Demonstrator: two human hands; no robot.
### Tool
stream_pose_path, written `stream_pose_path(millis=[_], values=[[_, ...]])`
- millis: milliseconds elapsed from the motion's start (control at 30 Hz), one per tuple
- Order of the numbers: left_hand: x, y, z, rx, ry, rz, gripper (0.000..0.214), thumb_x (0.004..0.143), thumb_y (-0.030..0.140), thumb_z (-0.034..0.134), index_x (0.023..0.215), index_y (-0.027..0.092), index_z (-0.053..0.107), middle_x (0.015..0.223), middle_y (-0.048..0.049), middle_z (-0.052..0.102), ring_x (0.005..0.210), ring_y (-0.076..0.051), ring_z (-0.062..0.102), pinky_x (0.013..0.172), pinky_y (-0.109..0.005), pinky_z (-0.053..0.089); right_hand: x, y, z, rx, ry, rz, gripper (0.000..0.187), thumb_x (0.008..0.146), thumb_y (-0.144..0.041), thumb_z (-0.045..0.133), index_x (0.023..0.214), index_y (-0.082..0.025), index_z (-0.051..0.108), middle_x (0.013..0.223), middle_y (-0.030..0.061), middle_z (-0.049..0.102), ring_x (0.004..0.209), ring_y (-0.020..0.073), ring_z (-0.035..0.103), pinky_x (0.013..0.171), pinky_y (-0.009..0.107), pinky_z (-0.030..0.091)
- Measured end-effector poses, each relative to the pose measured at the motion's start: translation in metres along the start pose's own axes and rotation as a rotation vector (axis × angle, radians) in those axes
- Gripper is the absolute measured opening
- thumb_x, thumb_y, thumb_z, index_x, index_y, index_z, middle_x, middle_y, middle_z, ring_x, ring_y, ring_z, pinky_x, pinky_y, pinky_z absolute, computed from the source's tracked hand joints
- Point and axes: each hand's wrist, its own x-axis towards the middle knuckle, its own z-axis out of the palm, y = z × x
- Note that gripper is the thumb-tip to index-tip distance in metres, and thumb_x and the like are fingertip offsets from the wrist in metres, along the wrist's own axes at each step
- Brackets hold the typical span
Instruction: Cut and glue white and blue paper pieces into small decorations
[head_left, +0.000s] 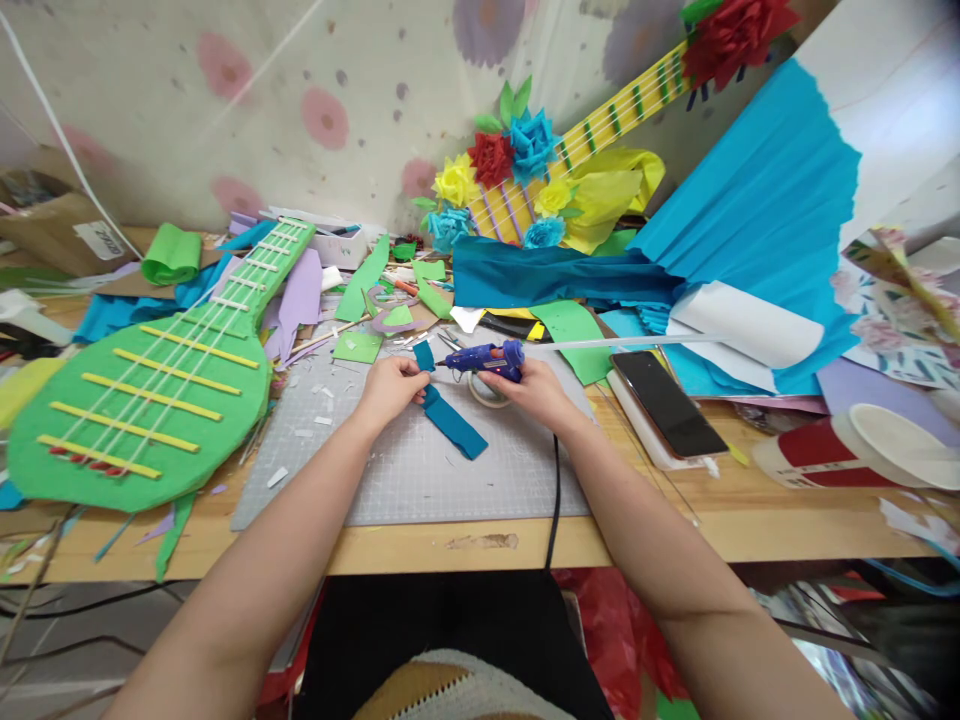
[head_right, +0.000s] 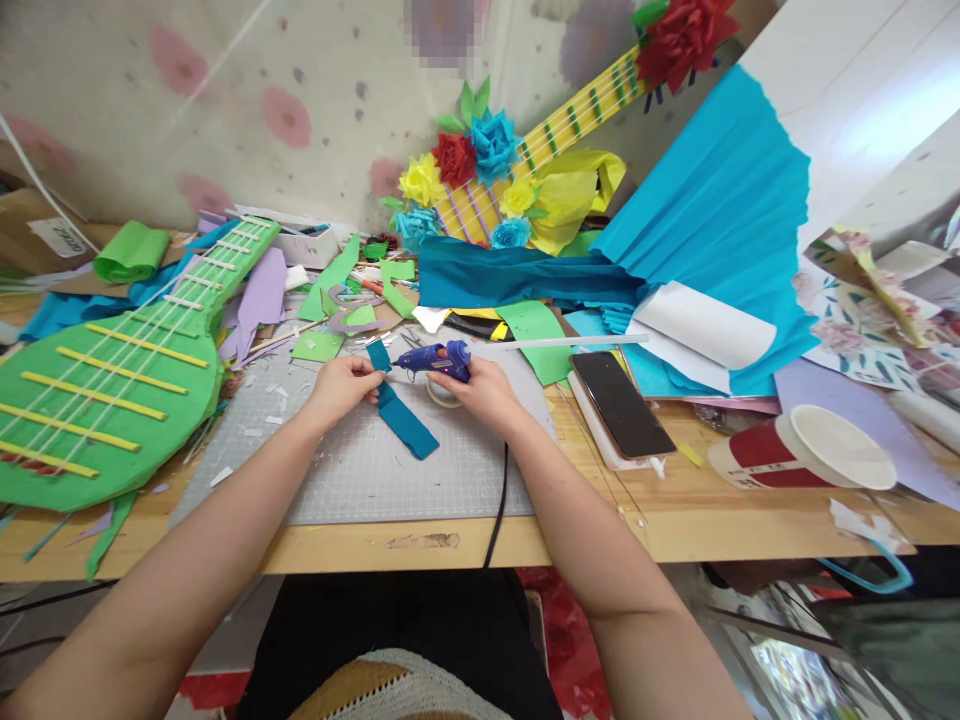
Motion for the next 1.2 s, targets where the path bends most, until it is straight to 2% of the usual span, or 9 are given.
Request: stream_pose_path(millis=[333,567,767,1000,1200], values=[[-0.003,0.007,0.002,-0.045,0.020,-0.036,0.015,0.056,0.021,0.065,0.056,0.016,0.051,0.044,0.0029,0.055,0.038,-0.011,0.053,0.043,-0.023,0.045,-0.001,-0.001,-0.001,-0.075,-0.009,-0.041,0.034,0.072,-0.047,0.060,0.091,-0.020,0.066,0.082,0.0049,0.068,0.078,0.0206,0.060,0.068,0.031,0.046],[-0.006,0.014,0.002,-0.058,0.040,-0.054,0.016,0.058,0.020,0.065,0.055,0.015,0.050,0.043,0.0031,0.054,0.037,-0.010,0.053,0.042,-0.021,0.045,0.000,0.002,-0.005,-0.055,-0.024,-0.026,0.038,0.072,-0.049,0.060,0.095,-0.019,0.066,0.087,0.0047,0.068,0.078,0.0193,0.060,0.073,0.031,0.046],[-0.004,0.015,0.001,-0.145,0.119,-0.093,0.017,0.059,0.020,0.066,0.060,0.015,0.050,0.042,0.0028,0.055,0.037,-0.011,0.054,0.041,-0.019,0.043,-0.001,0.004,-0.006,-0.036,-0.033,-0.015,0.038,0.071,-0.050,0.060,0.094,-0.019,0.066,0.084,0.0044,0.068,0.075,0.0188,0.060,0.072,0.032,0.046],[-0.005,0.015,0.003,-0.175,0.061,-0.088,0.016,0.060,0.018,0.065,0.057,0.014,0.050,0.043,0.0024,0.055,0.038,-0.010,0.054,0.043,-0.021,0.046,0.000,0.004,-0.004,-0.011,0.043,-0.014,0.038,0.071,-0.049,0.060,0.092,-0.018,0.067,0.084,0.0037,0.068,0.077,0.0191,0.061,0.068,0.029,0.046],[-0.009,0.020,0.003,-0.122,0.024,-0.068,0.017,0.063,0.019,0.063,0.056,0.014,0.049,0.044,0.0021,0.055,0.037,-0.009,0.052,0.043,-0.022,0.045,0.002,0.005,0.000,-0.117,0.026,-0.031,0.038,0.071,-0.051,0.059,0.091,-0.019,0.067,0.082,0.0045,0.068,0.072,0.0183,0.060,0.066,0.028,0.045]])
